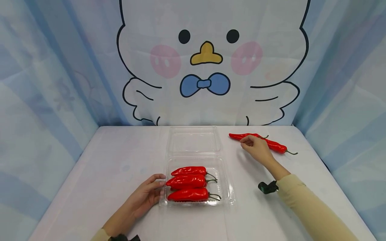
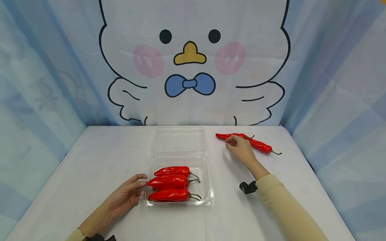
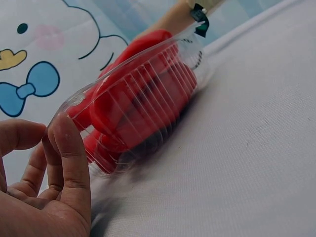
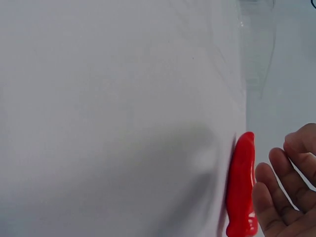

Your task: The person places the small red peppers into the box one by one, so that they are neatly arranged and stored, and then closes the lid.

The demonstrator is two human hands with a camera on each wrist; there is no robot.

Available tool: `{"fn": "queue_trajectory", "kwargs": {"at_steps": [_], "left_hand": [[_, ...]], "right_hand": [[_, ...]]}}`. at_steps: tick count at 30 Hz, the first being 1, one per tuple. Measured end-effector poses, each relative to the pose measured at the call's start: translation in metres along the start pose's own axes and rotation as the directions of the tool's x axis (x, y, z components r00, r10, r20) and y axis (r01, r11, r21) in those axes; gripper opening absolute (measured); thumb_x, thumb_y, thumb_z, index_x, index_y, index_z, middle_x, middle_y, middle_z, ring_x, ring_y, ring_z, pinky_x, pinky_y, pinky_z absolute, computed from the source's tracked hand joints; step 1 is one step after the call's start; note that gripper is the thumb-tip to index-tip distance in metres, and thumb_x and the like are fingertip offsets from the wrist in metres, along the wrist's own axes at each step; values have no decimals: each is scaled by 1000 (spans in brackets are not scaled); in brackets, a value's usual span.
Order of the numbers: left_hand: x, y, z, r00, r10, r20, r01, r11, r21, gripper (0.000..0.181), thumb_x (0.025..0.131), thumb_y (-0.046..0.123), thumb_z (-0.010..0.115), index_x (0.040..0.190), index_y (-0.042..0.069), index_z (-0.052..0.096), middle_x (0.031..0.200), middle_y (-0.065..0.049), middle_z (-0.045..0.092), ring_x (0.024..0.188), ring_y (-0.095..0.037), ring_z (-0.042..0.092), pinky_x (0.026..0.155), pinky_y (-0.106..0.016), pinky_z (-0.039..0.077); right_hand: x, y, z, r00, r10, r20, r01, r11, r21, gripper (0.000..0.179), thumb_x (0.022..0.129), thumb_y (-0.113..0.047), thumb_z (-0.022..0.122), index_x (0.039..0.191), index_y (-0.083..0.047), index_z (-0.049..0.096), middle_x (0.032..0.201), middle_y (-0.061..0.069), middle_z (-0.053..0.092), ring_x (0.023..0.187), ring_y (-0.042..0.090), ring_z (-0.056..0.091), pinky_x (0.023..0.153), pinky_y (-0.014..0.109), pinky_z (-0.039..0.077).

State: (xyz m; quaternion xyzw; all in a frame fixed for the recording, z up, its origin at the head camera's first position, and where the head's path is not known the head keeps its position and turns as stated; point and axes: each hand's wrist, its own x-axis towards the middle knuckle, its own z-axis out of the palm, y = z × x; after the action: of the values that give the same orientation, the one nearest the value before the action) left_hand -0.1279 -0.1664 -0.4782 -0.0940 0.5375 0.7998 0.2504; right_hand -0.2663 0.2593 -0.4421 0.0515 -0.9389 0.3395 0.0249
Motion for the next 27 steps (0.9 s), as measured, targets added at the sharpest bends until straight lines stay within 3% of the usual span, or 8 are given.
{"fn": "queue_trajectory", "kwargs": {"at_steps": [7,14,20,27], "left_hand": [[1,-1,-1,1000,-3,3,3,1000,-3,25,104,16,59,126,14,48,99,2,64,76,-9,60,76,-19,58],[2,-2,-1,1000,-3,-2,3,1000,0,24,104,17,58,126,15,47,102,2,65,78,-9,60,76,-19,58],[1,-3,-1,1000,-2,7,2,1000,-8,26,104,17,59,127,14,46,99,2,64,75,-9,60,76,-19,59],[1,-2,-1,1000,-1,14,1,1000,-10,25,104,16,58,126,14,47,97,2,63,75,-8,59,76,-19,58]], "right_hand": [[11,7,-5,1000,28,-8,-29,999,-16,25,100,-18,66,121,-3,66,121,20,69,109,36,64,95,48,58],[26,15,-9,996,37,-82,-39,999,-28,27,101,-16,64,123,-2,64,121,21,68,109,37,62,97,50,57],[34,19,-13,985,82,-154,-83,997,0,29,102,-14,61,127,0,61,127,25,64,117,40,59,102,53,54],[45,30,-14,977,146,-157,-154,987,-40,33,104,-15,55,132,4,58,138,29,55,128,46,51,111,57,45]]}}
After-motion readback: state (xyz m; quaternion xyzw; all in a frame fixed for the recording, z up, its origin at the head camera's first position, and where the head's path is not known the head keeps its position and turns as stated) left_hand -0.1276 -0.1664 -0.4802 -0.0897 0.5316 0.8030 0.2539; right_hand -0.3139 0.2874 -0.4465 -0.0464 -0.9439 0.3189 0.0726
